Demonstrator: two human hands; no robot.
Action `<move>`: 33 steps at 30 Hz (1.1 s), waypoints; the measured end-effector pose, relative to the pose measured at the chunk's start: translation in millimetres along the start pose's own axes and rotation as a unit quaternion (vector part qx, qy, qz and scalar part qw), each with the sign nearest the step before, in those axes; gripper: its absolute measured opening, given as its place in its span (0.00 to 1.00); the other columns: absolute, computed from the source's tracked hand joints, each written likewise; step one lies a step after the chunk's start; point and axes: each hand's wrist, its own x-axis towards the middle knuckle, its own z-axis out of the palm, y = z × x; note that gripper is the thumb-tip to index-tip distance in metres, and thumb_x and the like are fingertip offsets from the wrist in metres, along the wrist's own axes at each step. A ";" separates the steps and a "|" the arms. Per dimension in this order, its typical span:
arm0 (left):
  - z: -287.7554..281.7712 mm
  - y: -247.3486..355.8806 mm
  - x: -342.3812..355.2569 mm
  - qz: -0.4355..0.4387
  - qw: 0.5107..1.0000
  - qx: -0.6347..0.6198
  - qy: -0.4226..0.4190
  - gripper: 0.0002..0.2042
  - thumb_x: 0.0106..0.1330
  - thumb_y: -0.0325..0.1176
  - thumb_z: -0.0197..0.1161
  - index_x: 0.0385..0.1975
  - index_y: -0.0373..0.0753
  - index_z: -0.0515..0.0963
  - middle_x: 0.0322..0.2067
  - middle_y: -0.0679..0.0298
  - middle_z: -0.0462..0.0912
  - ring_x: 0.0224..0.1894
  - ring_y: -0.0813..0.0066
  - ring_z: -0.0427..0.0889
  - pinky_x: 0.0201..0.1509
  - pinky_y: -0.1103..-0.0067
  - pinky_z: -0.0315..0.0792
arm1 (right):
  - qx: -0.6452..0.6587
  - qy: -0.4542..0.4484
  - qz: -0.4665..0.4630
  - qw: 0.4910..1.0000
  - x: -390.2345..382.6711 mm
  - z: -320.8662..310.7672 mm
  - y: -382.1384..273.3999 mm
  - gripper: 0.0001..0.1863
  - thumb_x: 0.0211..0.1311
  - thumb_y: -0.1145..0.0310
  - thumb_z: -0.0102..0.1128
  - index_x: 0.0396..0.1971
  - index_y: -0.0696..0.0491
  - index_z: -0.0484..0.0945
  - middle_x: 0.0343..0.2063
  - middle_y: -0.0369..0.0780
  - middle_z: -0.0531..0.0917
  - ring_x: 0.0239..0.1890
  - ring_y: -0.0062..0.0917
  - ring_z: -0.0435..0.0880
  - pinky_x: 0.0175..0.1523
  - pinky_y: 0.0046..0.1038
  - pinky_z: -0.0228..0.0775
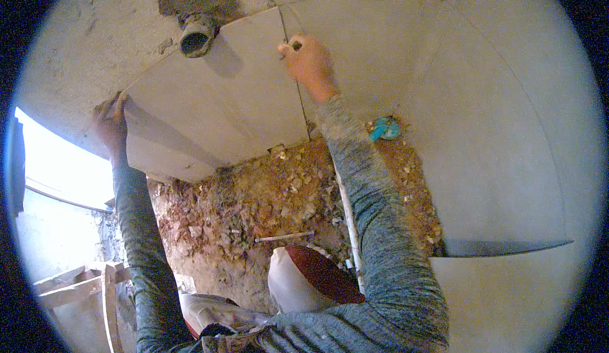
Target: The person applies mortar to a tile using a trowel, places the tile onto a wall around a pipe, and taps it into place with a rubber mallet.
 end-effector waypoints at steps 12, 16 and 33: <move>-11.1 3.1 14.7 0.003 0.996 0.049 -0.080 0.14 0.57 0.44 0.70 0.39 0.44 0.86 0.37 0.55 0.81 0.42 0.60 0.80 0.48 0.70 0.73 | -0.026 -0.031 -0.106 0.994 12.7 3.4 15.8 0.17 0.57 0.55 0.62 0.24 0.55 0.81 0.17 0.46 0.80 0.21 0.38 0.79 0.31 0.39 0.70; -5.9 -20.9 14.5 0.007 0.995 0.032 -0.097 0.15 0.57 0.44 0.70 0.39 0.44 0.86 0.38 0.55 0.82 0.43 0.60 0.81 0.48 0.70 0.73 | -0.054 -0.025 -0.082 0.995 11.6 0.8 8.0 0.18 0.56 0.53 0.63 0.24 0.54 0.81 0.18 0.45 0.80 0.22 0.38 0.80 0.32 0.38 0.71; 15.3 -55.4 17.9 0.096 0.984 0.132 -0.072 0.15 0.59 0.49 0.67 0.41 0.51 0.86 0.39 0.57 0.82 0.44 0.62 0.81 0.48 0.70 0.74 | 0.083 -0.014 0.068 0.994 -21.6 19.4 54.9 0.16 0.57 0.55 0.64 0.31 0.55 0.82 0.20 0.37 0.83 0.23 0.20 0.79 0.31 0.27 0.71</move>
